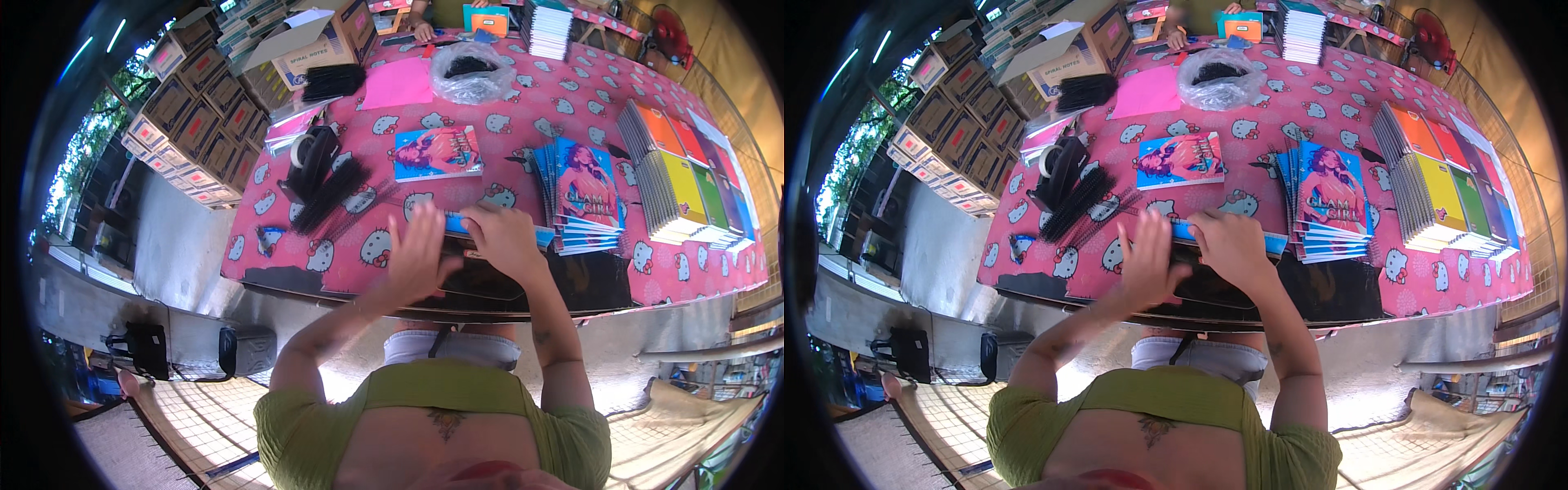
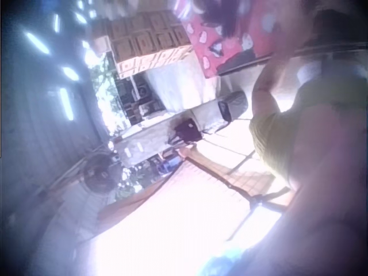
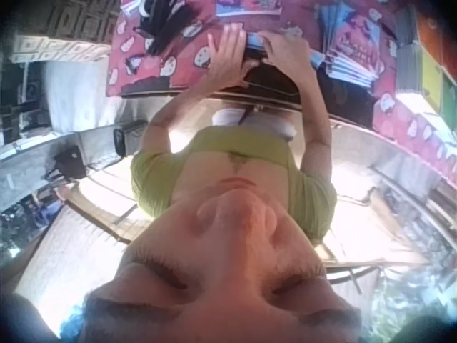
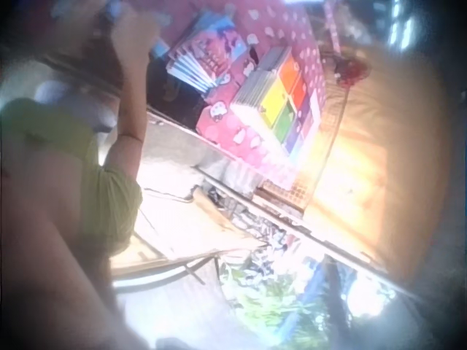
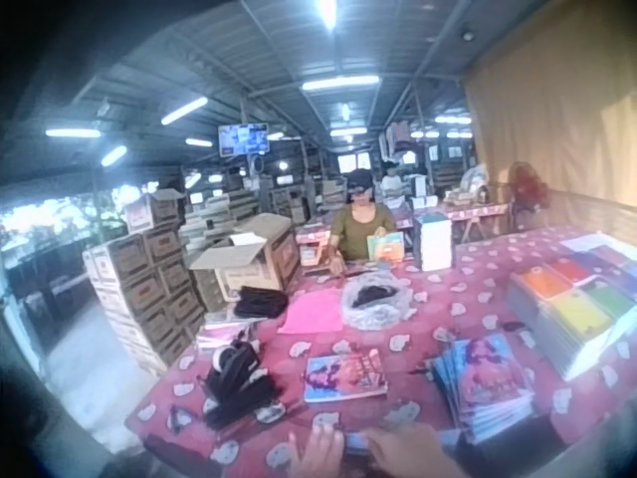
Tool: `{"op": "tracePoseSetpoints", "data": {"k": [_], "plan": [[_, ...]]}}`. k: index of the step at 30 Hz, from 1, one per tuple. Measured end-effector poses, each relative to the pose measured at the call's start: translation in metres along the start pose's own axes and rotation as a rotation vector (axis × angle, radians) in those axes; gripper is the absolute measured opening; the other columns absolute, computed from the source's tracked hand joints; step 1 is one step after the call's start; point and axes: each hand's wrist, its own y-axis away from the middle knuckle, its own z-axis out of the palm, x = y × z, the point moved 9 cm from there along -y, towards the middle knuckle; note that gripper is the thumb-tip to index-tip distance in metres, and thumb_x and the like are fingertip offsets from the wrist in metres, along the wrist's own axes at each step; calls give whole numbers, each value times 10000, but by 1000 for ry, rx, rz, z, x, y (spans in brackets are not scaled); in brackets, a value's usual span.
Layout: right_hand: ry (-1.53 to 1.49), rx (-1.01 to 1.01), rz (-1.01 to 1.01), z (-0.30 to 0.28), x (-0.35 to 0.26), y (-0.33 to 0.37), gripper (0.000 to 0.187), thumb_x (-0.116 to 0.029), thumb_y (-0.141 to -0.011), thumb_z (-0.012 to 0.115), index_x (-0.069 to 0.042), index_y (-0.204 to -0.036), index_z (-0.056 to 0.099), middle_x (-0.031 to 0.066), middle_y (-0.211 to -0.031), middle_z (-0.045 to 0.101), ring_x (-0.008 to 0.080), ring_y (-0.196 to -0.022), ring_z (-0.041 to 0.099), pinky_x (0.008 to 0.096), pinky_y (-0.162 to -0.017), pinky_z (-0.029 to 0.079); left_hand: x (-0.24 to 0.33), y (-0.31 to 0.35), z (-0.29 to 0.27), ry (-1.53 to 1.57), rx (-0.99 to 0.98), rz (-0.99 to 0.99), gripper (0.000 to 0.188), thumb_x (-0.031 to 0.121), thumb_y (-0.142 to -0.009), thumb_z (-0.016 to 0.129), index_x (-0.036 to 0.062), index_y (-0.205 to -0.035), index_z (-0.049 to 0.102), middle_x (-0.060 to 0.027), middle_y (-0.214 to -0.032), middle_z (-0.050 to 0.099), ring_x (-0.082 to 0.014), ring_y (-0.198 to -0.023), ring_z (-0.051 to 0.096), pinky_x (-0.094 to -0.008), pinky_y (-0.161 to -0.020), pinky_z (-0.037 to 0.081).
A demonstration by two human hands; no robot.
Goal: The person applies black binding strips to the spines of blue notebooks by hand, pressing the adhesive strips along the edges and smoothing them down one by one.
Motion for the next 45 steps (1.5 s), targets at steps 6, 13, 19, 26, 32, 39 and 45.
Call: {"op": "tracePoseSetpoints", "data": {"k": [6, 13, 19, 26, 32, 39, 45], "plan": [[71, 200, -85, -35, -12, 18, 162, -178, -897, 660, -117, -1045, 684, 91, -883, 700, 341, -749, 686, 451, -648, 524, 24, 33, 10, 52, 15, 140, 826, 540, -977, 518, -52, -1525, 340, -274, -1594, 320, -453, -1509, 232, -718, -1152, 67], [16, 44, -11, -22, 15, 25, 137, -178, -900, 659, -117, -1017, 694, 92, -850, 702, 333, -764, 689, 455, -651, 523, 24, -40, -14, -161, -219, 73, 832, 535, -944, 571, -50, -1501, 373, -258, -1584, 347, -418, -1503, 273, -671, -1175, 148], [-10, -2, 19, -15, 17, 23, 164, -175, -894, 673, -111, -1042, 706, 111, -879, 713, 340, -788, 686, 466, -680, 519, 20, -75, -28, -158, -67, 119, 811, 512, -937, 591, -67, -1470, 397, -267, -1563, 367, -404, -1494, 302, -649, -1171, 192], [-31, -34, 74, -23, 13, 26, 409, -147, -853, 729, -114, -1249, 628, 147, -1002, 725, 353, -885, 691, 430, -809, 528, 21, -85, -29, -152, 46, 133, 867, 513, -887, 654, -48, -1488, 378, -275, -1577, 344, -416, -1501, 286, -636, -1187, 160], [-1159, 209, 205, -8, 89, 82, 554, -70, -851, 789, -66, -1356, 559, 134, -1156, 710, 223, -1109, 677, 354, -871, 524, 42, -44, -24, 220, -112, 98, 587, 390, -948, 653, 24, -1386, 515, -195, -1449, 507, -339, -1396, 441, -664, -1170, 178], [-1035, 306, 382, 21, 92, 89, 126, -56, -896, 763, 23, -990, 736, 22, -877, 711, 63, -803, 601, 242, -735, 486, 42, -81, -48, 33, 2, 201, 610, 454, -928, 648, 6, -1335, 569, -207, -1467, 486, -385, -1387, 440, -636, -1181, 209], [-884, 329, 380, 25, 83, 84, 160, -65, -881, 773, 30, -1004, 736, 1, -824, 704, 51, -774, 588, 238, -706, 490, 40, -59, -31, -8, 4, 129, 837, 549, -941, 582, -62, -1483, 397, -281, -1581, 327, -433, -1509, 254, -657, -1183, 154]]}}
